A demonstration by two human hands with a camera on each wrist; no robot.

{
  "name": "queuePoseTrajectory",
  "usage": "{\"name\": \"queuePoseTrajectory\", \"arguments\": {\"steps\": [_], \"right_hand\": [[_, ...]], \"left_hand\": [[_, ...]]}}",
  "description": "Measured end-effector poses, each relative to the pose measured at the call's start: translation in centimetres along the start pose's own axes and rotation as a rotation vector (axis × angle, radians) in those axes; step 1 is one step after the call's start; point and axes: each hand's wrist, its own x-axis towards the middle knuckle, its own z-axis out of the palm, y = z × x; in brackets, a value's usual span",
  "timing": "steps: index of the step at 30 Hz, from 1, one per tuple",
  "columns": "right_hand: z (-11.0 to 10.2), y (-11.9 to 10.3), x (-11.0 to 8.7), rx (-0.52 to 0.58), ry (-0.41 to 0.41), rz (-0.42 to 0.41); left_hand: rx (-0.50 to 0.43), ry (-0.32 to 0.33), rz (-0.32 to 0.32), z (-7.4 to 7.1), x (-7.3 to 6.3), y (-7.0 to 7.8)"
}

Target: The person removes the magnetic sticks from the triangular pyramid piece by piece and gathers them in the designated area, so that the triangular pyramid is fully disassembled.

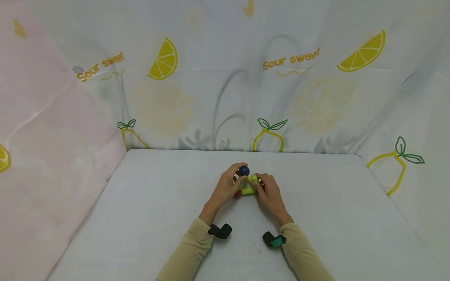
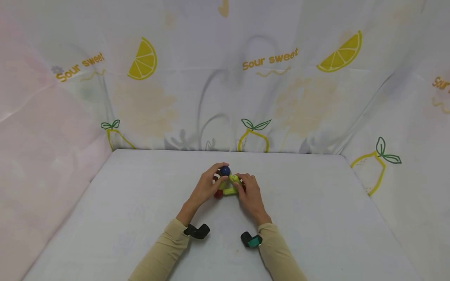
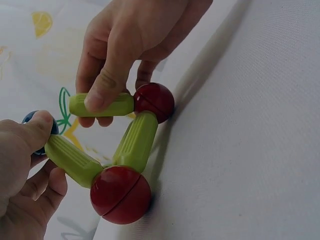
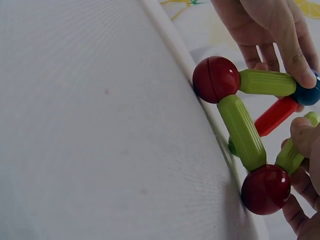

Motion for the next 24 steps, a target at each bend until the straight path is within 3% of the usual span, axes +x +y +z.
{"name": "queuePoseTrajectory", "arguments": {"steps": [9,24], "right_hand": [[-0.13,0.24,-0.08,0.036,0.015,-0.004],[-0.72,0.42,-0.14,0.149,-0.003,0.071]], "left_hand": [[-0.021,0.004,-0.010,-0.13,-0.06,-0.28],[-0.077,0.002,-0.061,-0.88,-0.35,-0.79]]}}
